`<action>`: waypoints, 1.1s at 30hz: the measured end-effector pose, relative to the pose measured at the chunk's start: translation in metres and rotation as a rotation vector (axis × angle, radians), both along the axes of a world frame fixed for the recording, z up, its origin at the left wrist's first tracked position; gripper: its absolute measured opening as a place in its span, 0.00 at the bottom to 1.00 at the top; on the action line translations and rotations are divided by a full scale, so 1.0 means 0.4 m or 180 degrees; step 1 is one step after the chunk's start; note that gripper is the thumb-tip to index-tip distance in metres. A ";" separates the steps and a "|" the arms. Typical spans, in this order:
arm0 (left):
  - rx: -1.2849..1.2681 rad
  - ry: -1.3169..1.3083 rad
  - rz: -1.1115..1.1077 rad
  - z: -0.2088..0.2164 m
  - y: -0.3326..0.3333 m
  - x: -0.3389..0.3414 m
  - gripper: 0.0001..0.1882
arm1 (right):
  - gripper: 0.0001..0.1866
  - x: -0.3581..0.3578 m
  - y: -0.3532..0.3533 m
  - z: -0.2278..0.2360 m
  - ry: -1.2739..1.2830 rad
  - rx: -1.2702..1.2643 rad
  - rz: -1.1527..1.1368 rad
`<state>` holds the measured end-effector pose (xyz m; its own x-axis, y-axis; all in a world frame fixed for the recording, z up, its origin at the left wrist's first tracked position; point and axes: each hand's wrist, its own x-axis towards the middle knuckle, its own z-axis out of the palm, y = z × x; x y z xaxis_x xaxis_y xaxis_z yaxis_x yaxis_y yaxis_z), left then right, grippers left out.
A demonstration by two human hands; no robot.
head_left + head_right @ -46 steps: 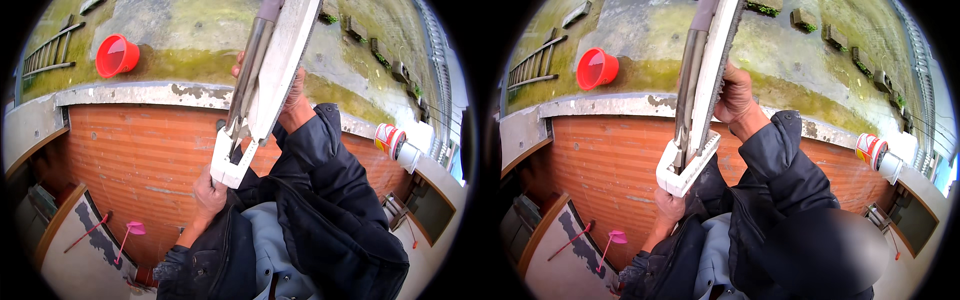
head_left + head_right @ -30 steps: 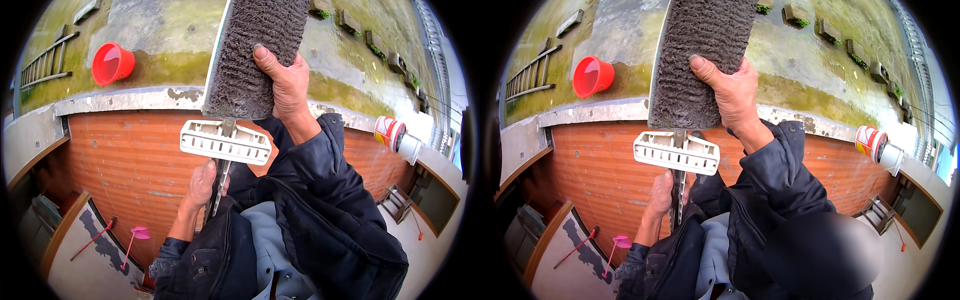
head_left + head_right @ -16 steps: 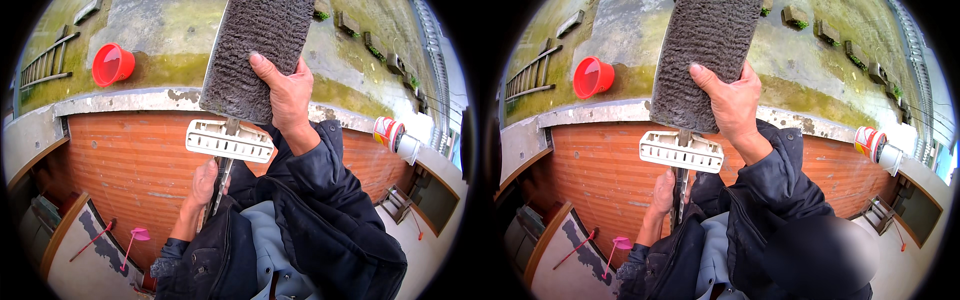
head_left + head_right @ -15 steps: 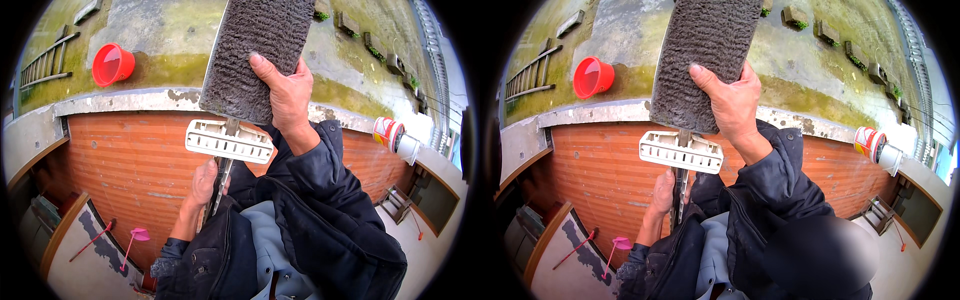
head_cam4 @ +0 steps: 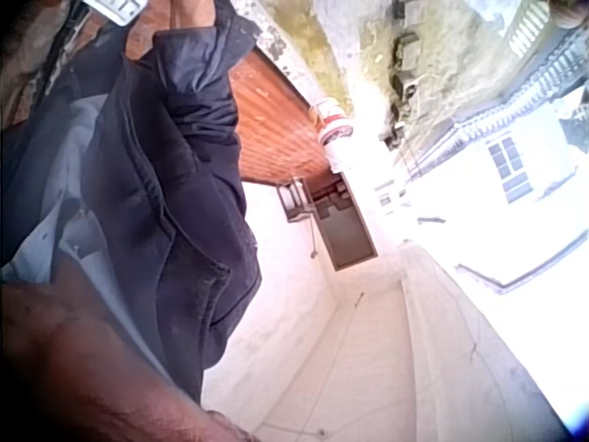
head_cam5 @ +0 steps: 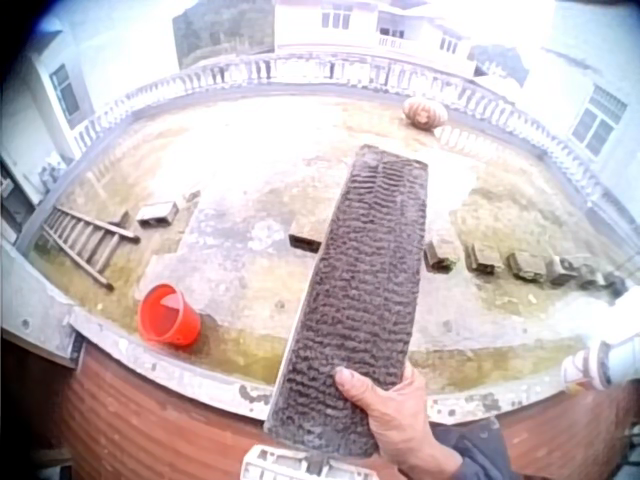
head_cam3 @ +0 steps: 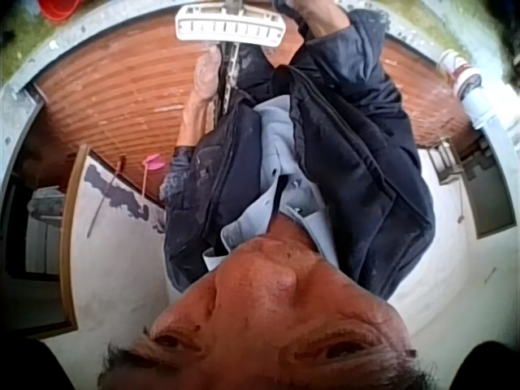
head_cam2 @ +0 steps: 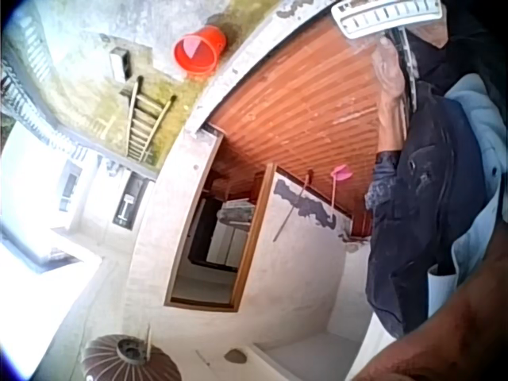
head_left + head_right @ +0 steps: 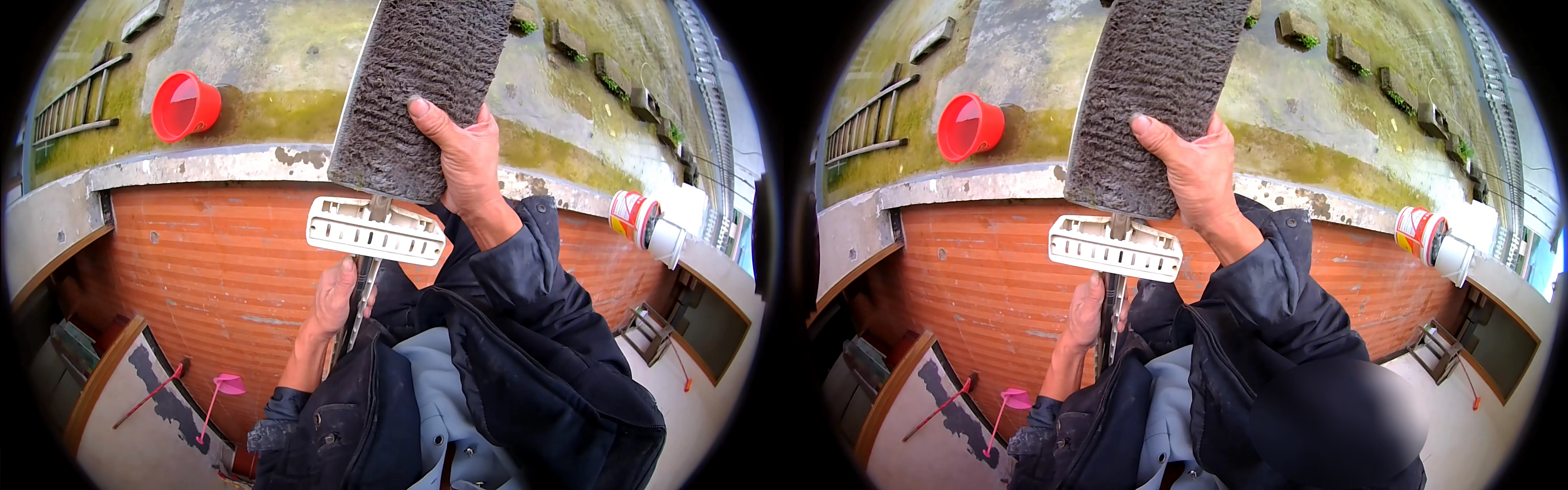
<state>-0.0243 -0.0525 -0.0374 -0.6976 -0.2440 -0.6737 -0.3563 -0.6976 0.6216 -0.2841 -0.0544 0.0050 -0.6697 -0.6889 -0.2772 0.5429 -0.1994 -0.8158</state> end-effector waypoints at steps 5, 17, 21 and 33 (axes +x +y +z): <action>-0.0427 -0.0078 -0.0066 0.007 0.008 0.005 0.35 | 0.19 0.002 0.014 0.004 -0.0141 -0.0123 -0.0056; -0.1676 -0.0565 -0.0324 0.105 0.005 -0.047 0.30 | 0.42 -0.109 0.049 -0.041 -0.1538 -0.1084 0.0983; -0.2221 -0.0661 -0.0906 0.156 -0.015 -0.076 0.29 | 0.44 -0.137 0.021 -0.087 -0.1899 -0.1987 0.1323; -0.2116 -0.0122 -0.0849 0.155 0.107 0.147 0.30 | 0.18 -0.136 0.043 -0.122 -0.2379 -0.2360 0.0874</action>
<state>0.0344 -0.0097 0.0245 -0.7695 -0.4357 -0.4670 -0.4921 -0.0615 0.8683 -0.3386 -0.0371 -0.0436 -0.3022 -0.9532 -0.0043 0.9532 -0.3022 0.0127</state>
